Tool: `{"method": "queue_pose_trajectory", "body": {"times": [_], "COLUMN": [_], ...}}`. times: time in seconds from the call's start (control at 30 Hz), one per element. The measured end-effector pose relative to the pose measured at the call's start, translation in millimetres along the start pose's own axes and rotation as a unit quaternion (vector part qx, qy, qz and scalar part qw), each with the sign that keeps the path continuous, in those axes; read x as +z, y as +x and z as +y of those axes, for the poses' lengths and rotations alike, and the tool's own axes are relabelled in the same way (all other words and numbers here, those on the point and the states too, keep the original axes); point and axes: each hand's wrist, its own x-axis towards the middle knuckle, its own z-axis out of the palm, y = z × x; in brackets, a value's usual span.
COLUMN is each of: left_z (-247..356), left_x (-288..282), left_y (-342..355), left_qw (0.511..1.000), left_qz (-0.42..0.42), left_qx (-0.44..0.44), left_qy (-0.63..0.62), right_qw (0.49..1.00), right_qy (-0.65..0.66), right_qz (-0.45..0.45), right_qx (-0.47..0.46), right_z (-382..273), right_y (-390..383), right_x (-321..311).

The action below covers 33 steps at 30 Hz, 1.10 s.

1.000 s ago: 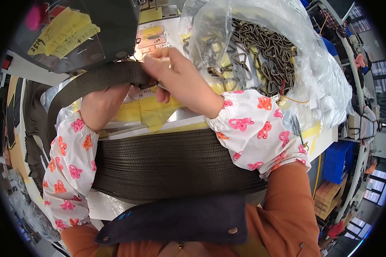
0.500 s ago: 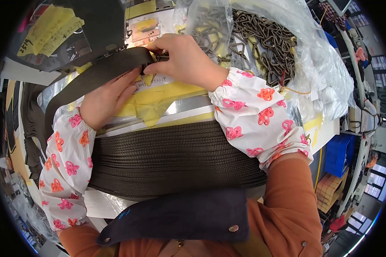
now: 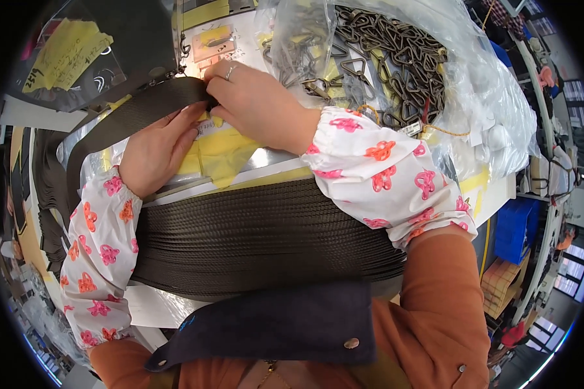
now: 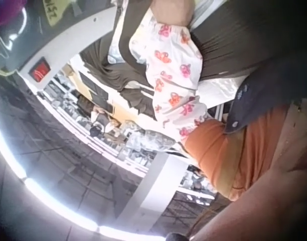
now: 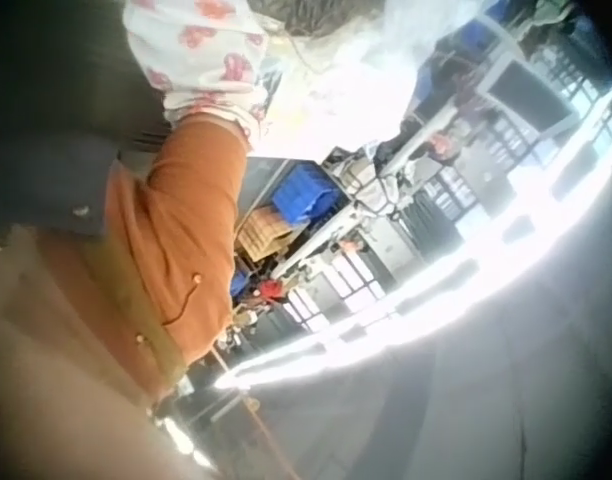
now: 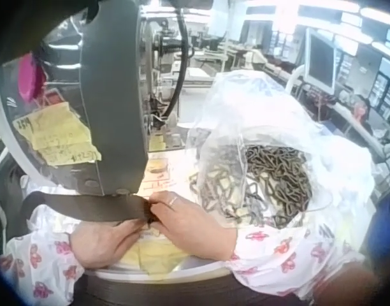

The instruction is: Attaching metal buckles to straps using a sewing machine.

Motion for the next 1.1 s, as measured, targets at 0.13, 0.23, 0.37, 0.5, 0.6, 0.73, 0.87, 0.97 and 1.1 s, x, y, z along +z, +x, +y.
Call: {"method": "queue_pose_trajectory", "body": {"times": [0.13,0.23,0.37,0.5,0.6,0.73,0.87,0.97,1.1], "left_z": [-1.0,7.7,12.3,16.4,-3.7,-25.7,-26.0,-19.9,-21.9], "left_x": [0.8,2.9,-5.4,-18.6,-8.4,-6.9,-0.8,-12.1,-11.6], "left_y": [-3.1,-3.1,-7.0,-11.3,-3.9,6.3,9.2,12.5,9.0], "left_qw": [0.999,0.995,0.955,0.933,0.930,0.950,0.969,0.959,0.962], "left_qz": [0.014,-0.020,0.097,0.151,0.156,0.128,0.119,0.106,0.097], "left_qx": [0.017,-0.039,0.205,0.191,0.221,0.233,0.189,0.213,0.198], "left_qy": [0.035,0.089,0.191,0.264,0.247,0.165,0.104,0.152,0.159], "right_qw": [0.998,0.993,0.985,0.978,0.974,0.974,0.973,0.979,0.984], "right_qy": [-0.018,-0.077,-0.151,-0.186,-0.199,-0.197,-0.194,-0.171,-0.164], "right_qz": [0.021,0.036,-0.039,-0.033,-0.032,-0.044,-0.017,-0.067,-0.026], "right_qx": [-0.061,-0.086,-0.075,-0.086,-0.101,-0.103,-0.121,-0.085,-0.058], "right_z": [-1.5,-3.2,-16.0,-20.7,-19.1,-19.9,-10.8,-18.0,-18.0], "right_y": [-2.7,-1.5,0.1,-0.5,-3.5,-2.2,-1.1,1.8,-1.1], "right_x": [5.4,7.5,1.7,3.8,5.1,3.3,3.7,-0.7,4.0]}}
